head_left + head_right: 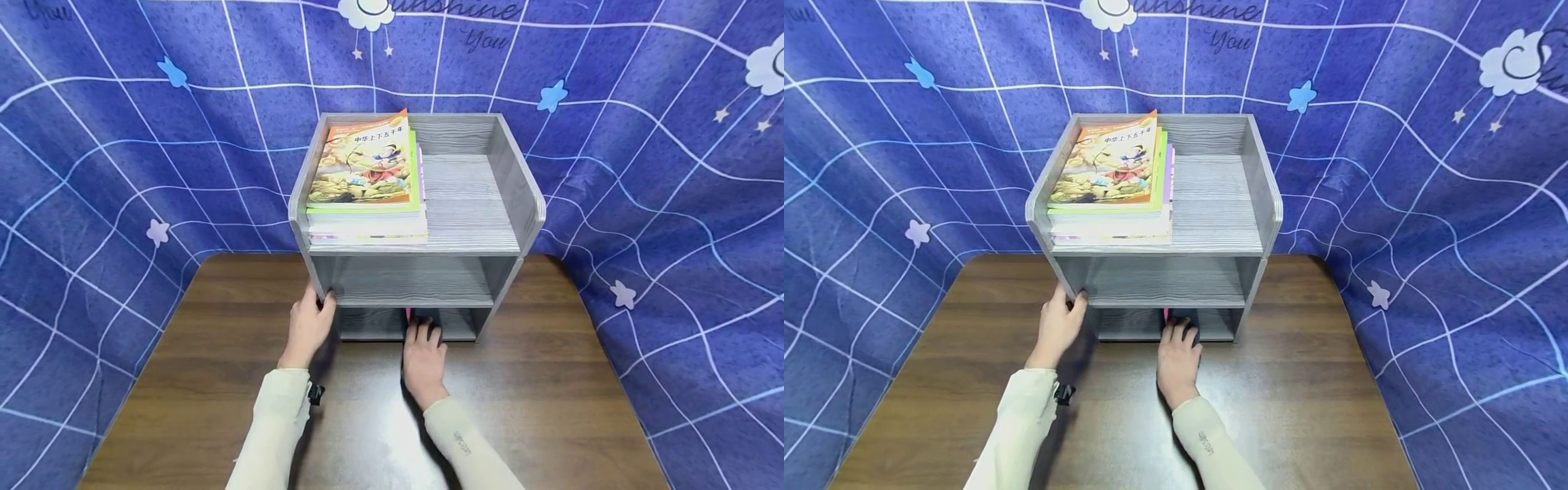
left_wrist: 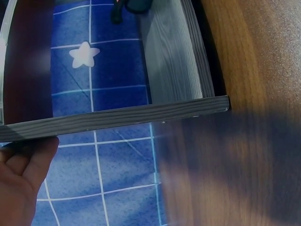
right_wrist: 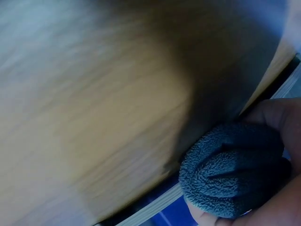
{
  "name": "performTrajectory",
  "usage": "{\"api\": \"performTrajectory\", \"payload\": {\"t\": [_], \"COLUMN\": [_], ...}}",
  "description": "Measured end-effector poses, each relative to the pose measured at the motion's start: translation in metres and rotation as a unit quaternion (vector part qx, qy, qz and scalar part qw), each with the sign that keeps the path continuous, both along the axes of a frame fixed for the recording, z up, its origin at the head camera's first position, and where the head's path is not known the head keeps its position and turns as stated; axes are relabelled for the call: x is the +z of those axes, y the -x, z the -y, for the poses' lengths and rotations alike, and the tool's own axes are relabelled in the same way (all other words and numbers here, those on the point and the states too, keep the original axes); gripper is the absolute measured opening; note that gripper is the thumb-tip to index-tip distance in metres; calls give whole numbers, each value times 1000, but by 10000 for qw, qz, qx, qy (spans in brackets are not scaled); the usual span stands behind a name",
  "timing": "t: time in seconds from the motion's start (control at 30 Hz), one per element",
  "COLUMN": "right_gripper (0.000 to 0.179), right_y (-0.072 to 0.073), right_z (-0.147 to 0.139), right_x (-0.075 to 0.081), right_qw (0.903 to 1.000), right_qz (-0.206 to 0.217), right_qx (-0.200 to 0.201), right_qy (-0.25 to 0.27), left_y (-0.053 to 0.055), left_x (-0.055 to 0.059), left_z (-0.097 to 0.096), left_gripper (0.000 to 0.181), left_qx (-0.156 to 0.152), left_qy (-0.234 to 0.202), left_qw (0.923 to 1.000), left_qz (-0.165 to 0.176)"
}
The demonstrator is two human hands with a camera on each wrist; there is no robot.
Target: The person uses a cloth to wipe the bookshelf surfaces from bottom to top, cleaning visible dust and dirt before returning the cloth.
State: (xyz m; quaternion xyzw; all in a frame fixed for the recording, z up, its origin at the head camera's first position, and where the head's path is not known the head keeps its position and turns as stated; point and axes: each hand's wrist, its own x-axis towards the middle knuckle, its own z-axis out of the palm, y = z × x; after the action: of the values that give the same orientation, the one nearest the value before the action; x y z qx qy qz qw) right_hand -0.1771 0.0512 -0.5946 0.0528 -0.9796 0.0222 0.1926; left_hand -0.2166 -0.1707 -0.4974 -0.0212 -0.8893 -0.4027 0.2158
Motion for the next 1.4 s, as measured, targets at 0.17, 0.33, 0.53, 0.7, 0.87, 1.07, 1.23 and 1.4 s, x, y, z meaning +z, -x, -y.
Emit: {"api": "performTrajectory", "payload": {"t": [0.17, 0.33, 0.53, 0.7, 0.87, 1.07, 1.23, 1.4], "right_gripper": [59, 69, 77, 76, 81, 87, 83, 67], "right_y": [3, 4, 1, 4, 11, 14, 14, 14], "right_z": [17, 34, 55, 67, 79, 100, 112, 112], "right_x": [2, 4, 3, 5, 12, 21, 23, 22], "right_qw": [9997, 9998, 9986, 9985, 9967, 9912, 9894, 9907], "right_qz": [-239, 123, 453, 395, 635, 1148, 1267, 1117], "right_qx": [89, 136, 228, 323, 368, 544, 592, 571], "right_qy": [38, -12, -118, -188, -359, -370, -388, -518], "left_y": [1, -1, -6, -7, -4, -4, -4, -4], "left_x": [1, 2, -1, -1, 3, 4, 5, 5], "left_z": [0, 1, 3, 2, 1, 1, 1, 1], "left_gripper": [28, 29, 32, 32, 32, 37, 41, 40], "left_qx": [-30, -124, -169, -173, -135, -150, -206, -192], "left_qy": [-1, -27, -74, -122, -127, -198, -265, -291], "left_qw": [10000, 9999, 9995, 9994, 9997, 9993, 9988, 9989], "left_qz": [-48, 53, 244, 259, 158, 268, 344, 310]}}
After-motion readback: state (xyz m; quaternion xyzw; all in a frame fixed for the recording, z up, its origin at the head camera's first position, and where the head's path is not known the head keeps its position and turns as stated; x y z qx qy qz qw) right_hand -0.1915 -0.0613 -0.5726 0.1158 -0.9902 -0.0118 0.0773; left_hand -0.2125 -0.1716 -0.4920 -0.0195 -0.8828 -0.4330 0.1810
